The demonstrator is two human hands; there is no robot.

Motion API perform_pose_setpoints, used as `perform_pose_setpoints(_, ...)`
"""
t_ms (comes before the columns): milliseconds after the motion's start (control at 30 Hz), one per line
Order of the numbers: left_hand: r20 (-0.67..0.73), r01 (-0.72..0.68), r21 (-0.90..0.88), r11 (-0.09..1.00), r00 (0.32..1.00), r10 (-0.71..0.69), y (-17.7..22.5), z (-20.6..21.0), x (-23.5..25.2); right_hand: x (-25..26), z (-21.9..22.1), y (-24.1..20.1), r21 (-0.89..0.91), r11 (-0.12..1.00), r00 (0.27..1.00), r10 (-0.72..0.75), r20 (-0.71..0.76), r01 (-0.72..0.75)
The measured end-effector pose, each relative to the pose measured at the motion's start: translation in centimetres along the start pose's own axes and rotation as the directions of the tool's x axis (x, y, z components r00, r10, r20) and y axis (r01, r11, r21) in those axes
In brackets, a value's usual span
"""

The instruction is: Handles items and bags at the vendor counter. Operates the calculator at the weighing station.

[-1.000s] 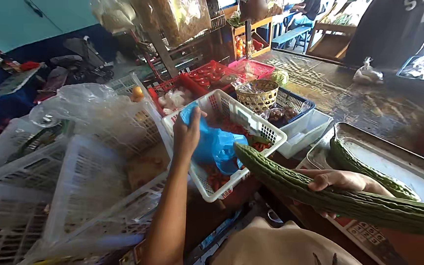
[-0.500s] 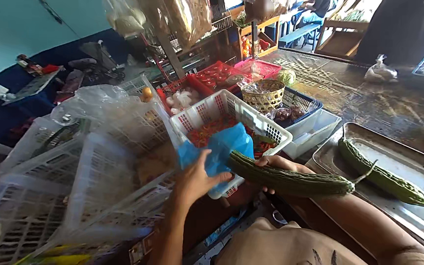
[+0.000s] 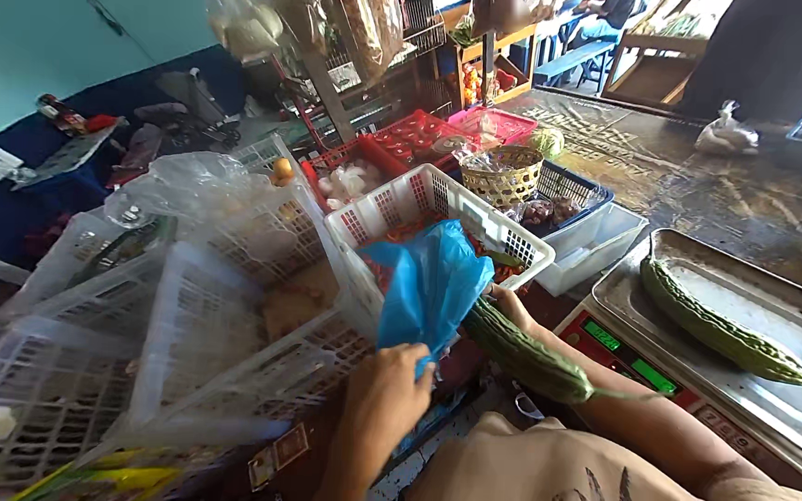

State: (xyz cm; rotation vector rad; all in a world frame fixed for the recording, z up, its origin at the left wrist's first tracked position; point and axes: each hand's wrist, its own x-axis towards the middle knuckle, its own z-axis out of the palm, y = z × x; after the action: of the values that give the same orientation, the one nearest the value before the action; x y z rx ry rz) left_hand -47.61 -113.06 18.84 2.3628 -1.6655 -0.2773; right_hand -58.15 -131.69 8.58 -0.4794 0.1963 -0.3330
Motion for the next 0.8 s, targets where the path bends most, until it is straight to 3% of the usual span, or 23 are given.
perform_pose_setpoints(67, 0.017, 0.064, -0.082, 0.995, 0.998, -0.062, -2.7, -0.5, 0.2, -0.8, 0.5, 0.3, 0.026, 0.998, 0.998, -0.057, 0.010, 0.056)
perform_pose_setpoints(167, -0.169, 0.012, -0.265, 0.964, 0.984, -0.058, -6.2, -0.9, 0.6, -1.1, 0.6, -0.2, 0.029, 0.990, 0.987, -0.140, 0.081, 0.138)
perform_pose_setpoints(233, -0.231, -0.130, -0.233, 0.964, 0.970, 0.075, -6.6, -0.8, 0.5, -1.3, 1.4, -0.7, 0.008, 0.987, 0.987, -0.160, 0.036, 0.159)
perform_pose_setpoints(300, -0.143, -0.320, -0.256, 0.912, 0.946, 0.291, -5.4, -0.3, 0.5, -1.5, 3.0, -1.2, -0.136, 0.982, 0.978, -0.153, -0.140, 0.134)
perform_pose_setpoints(367, -0.039, -0.362, -0.497, 0.788, 0.917, 0.396, -4.1, 0.1, 1.0, -1.7, 4.7, -1.0, -0.334, 0.939, 0.931, -0.194, -0.309, 0.085)
perform_pose_setpoints(433, -0.141, -0.283, -0.749, 0.599, 0.951, 0.273, -3.8, -0.7, 1.6, -1.3, 4.9, -0.7, -0.513, 0.857, 0.898, -0.262, -0.353, 0.049)
perform_pose_setpoints(467, -0.218, -0.233, -0.841, 0.487, 0.972, 0.089, -3.6, -1.9, 1.9, -1.0, 4.5, -0.7, -0.576, 0.817, 0.888, -0.267, -0.376, 0.002)
perform_pose_setpoints(533, -0.296, -0.237, -0.938, 0.251, 0.926, -0.235, -3.8, -4.8, 3.6, -0.6, 3.7, -0.7, -0.656, 0.743, 0.853, -0.254, -0.456, -0.129)
perform_pose_setpoints(600, -0.307, -0.305, -0.950, 0.071, 0.861, -0.405, -3.2, -6.4, 5.0, -0.5, 3.3, -1.1, -0.705, 0.673, 0.841, -0.234, -0.488, -0.222)
perform_pose_setpoints(667, -0.386, -0.343, -0.922, 0.178, 0.850, -0.358, -1.5, -6.4, 5.3, -0.2, 3.5, -1.9, -0.688, 0.688, 0.835, -0.222, -0.503, -0.231)
perform_pose_setpoints(733, -0.528, -0.421, -0.743, 0.521, 0.847, -0.068, -0.9, -5.8, 5.2, 0.1, 2.9, -2.8, -0.612, 0.771, 0.857, -0.186, -0.481, -0.177)
perform_pose_setpoints(800, -0.579, -0.545, -0.325, 0.773, 0.761, 0.293, -1.6, -6.0, 5.3, 0.0, 1.7, -4.2, -0.573, 0.812, 0.925, -0.129, -0.358, -0.109)
